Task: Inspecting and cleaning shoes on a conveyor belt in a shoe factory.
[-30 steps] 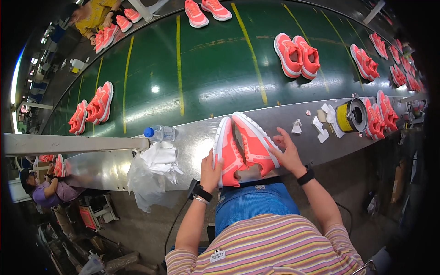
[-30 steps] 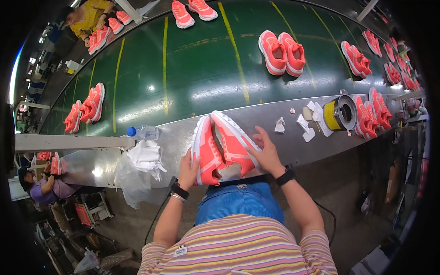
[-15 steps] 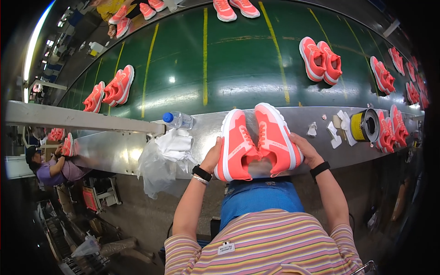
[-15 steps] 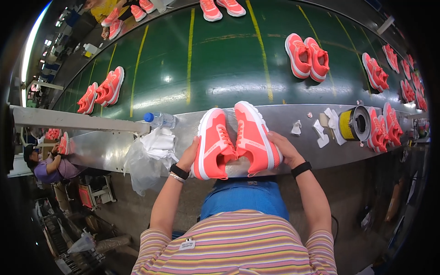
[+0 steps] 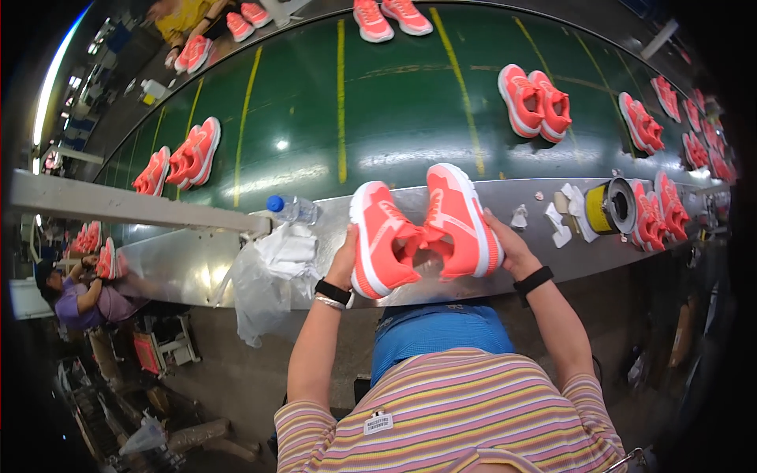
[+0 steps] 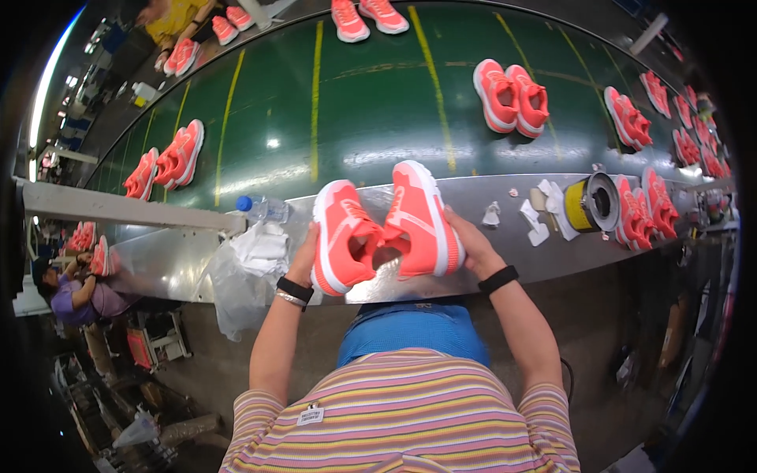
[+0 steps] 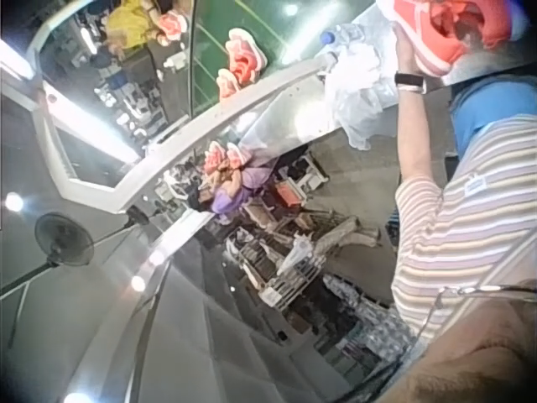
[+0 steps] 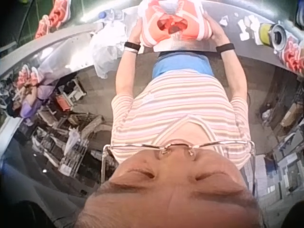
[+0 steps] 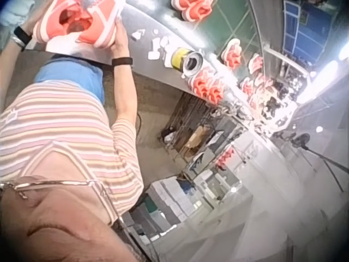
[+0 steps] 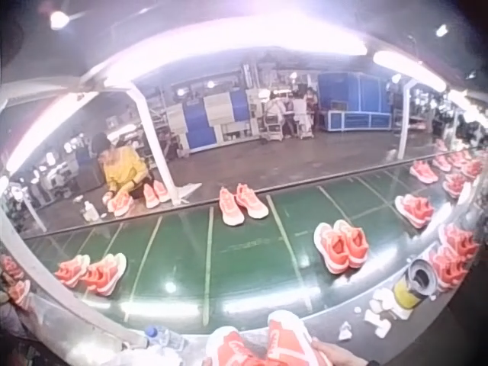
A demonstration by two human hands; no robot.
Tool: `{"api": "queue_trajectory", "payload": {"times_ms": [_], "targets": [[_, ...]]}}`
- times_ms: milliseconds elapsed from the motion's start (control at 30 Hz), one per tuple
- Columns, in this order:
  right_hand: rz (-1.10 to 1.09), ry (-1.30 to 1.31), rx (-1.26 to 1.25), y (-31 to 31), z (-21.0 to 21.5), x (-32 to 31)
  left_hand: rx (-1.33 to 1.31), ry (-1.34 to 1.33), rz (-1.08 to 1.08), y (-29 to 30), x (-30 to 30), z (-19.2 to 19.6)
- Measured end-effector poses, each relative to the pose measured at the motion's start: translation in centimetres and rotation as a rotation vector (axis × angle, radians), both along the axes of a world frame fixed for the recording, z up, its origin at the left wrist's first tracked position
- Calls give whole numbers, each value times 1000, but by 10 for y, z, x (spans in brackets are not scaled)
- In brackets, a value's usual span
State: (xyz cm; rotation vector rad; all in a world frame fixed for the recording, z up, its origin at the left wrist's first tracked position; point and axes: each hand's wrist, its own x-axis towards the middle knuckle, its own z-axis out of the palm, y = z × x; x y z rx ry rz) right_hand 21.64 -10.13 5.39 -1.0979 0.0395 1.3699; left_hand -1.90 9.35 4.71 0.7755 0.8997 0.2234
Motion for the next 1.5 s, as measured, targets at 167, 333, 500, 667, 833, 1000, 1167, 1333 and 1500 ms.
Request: {"api": "queue_trajectory", "payload": {"times_ms": [167, 333, 500, 667, 833, 1000, 1167, 1333, 1500], "targets": [[-83, 6, 52, 13, 17, -8, -107, -151, 117, 2, 10, 3], [-159, 77, 105, 16, 24, -11, -188, -297, 120, 3, 16, -3], [-184, 138, 106, 18, 23, -12, -198, -332, 123, -4, 18, 4], [-253, 243, 117, 16, 32, -14, -257, -260, 174, -8, 32, -5], [-297, 389, 137, 20, 29, -22, -361, -276, 153, -7, 30, -10], [-330, 444, 205, 28, 6, -31, -426, -418, 97, -4, 22, -20], [-332, 373, 286, 35, 15, -40, -418, -446, 125, -4, 18, -23], [-331, 426, 177, 42, 36, -41, -426, -503, 260, -8, 31, -3], [-425, 494, 106, 60, 43, -38, -568, -693, 242, 0, 52, 8]]}}
